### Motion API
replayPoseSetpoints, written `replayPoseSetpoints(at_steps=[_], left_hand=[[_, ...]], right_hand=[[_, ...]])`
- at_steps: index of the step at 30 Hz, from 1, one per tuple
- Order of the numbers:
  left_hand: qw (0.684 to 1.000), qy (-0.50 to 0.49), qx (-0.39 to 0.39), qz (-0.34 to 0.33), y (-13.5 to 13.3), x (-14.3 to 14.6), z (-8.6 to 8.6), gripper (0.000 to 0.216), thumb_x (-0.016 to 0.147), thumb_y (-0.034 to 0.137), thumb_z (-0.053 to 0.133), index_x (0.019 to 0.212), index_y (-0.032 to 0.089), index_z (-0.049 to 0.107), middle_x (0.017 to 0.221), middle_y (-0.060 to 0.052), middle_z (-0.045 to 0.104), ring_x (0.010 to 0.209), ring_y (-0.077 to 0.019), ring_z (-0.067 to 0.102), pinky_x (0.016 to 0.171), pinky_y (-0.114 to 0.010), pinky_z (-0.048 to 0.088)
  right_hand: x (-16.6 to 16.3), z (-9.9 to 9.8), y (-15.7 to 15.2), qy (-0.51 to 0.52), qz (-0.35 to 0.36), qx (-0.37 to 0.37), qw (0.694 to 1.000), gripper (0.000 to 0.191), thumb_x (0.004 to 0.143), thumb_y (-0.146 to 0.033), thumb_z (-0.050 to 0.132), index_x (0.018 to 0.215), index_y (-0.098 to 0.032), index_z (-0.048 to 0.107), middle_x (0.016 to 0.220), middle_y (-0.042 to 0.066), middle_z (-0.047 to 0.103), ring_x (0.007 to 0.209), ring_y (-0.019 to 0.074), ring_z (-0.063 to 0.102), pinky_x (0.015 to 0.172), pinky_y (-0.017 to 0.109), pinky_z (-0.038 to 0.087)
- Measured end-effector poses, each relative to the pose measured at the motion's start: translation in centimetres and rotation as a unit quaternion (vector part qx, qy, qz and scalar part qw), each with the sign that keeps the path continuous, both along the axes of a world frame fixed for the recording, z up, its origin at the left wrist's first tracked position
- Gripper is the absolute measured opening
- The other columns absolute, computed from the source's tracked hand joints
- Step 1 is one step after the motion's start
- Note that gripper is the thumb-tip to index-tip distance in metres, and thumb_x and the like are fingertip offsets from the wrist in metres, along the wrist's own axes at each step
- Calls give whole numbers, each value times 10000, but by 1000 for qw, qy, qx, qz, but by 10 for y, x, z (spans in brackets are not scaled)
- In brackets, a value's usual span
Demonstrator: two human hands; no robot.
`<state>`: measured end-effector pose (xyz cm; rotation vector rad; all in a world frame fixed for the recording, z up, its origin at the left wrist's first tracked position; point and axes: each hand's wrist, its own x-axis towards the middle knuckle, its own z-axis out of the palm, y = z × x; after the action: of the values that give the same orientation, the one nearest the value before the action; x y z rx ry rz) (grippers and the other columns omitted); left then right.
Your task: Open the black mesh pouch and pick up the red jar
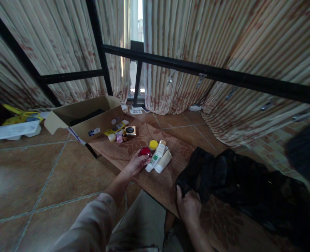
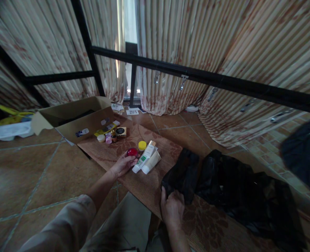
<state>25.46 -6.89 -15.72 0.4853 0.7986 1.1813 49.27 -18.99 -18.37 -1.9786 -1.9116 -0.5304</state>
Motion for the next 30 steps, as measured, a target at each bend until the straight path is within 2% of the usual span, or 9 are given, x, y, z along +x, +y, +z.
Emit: replayPoseSetpoints(at_steps=[10, 14, 16, 19, 23, 30], left_hand=[[1000, -25, 12, -1, 0, -3, -3, 517, 596, 3, 696, 1050, 182, 524, 904, -22, 647, 632, -77, 621, 629, -210, 543], [999, -42, 20, -6, -1, -4, -1, 474, 615, 6, 666, 1034, 184, 532, 865, -14, 648, 586, -66, 598, 575, -186, 520], [998, -58, 15, -19, -1, -5, 0, 391, 657, 51, 648, 1012, 174, 541, 856, -26, 653, 576, -76, 597, 565, -198, 518], [995, -96, 1, -40, 0, -7, 1, 244, 772, 213, 583, 1005, 146, 554, 887, -72, 662, 577, -101, 607, 573, -236, 528], [990, -129, -12, -55, 3, -9, 2, 348, 868, 399, 431, 1040, 122, 552, 934, -119, 665, 556, -117, 606, 554, -259, 529], [989, -133, -23, -58, 4, -9, 4, 418, 891, 437, 366, 1053, 103, 557, 985, -145, 667, 537, -103, 593, 543, -238, 523]], right_hand=[[-2, 0, 0, 18, -4, -9, 1000, 507, 894, -489, 349, 594, -149, 576, 605, 109, 605, 630, 204, 551, 665, 306, 383], [-3, 1, 1, 15, -17, -1, 1000, 504, 884, -503, 365, 589, -150, 572, 606, 107, 607, 635, 207, 559, 659, 303, 389], [-3, 1, 1, 8, -21, -1, 1000, 502, 881, -504, 373, 577, -154, 564, 597, 105, 601, 628, 205, 557, 650, 300, 390], [-3, 1, 1, 5, -23, -4, 1000, 501, 875, -515, 382, 567, -160, 555, 594, 101, 596, 626, 201, 553, 638, 293, 388], [-2, 0, 0, 0, -28, -13, 1000, 502, 873, -519, 384, 560, -164, 552, 577, 95, 591, 620, 203, 557, 625, 292, 384], [-1, -1, -1, -9, -23, -20, 999, 489, 877, -506, 388, 579, -160, 564, 590, 91, 598, 618, 197, 555, 647, 289, 391]])
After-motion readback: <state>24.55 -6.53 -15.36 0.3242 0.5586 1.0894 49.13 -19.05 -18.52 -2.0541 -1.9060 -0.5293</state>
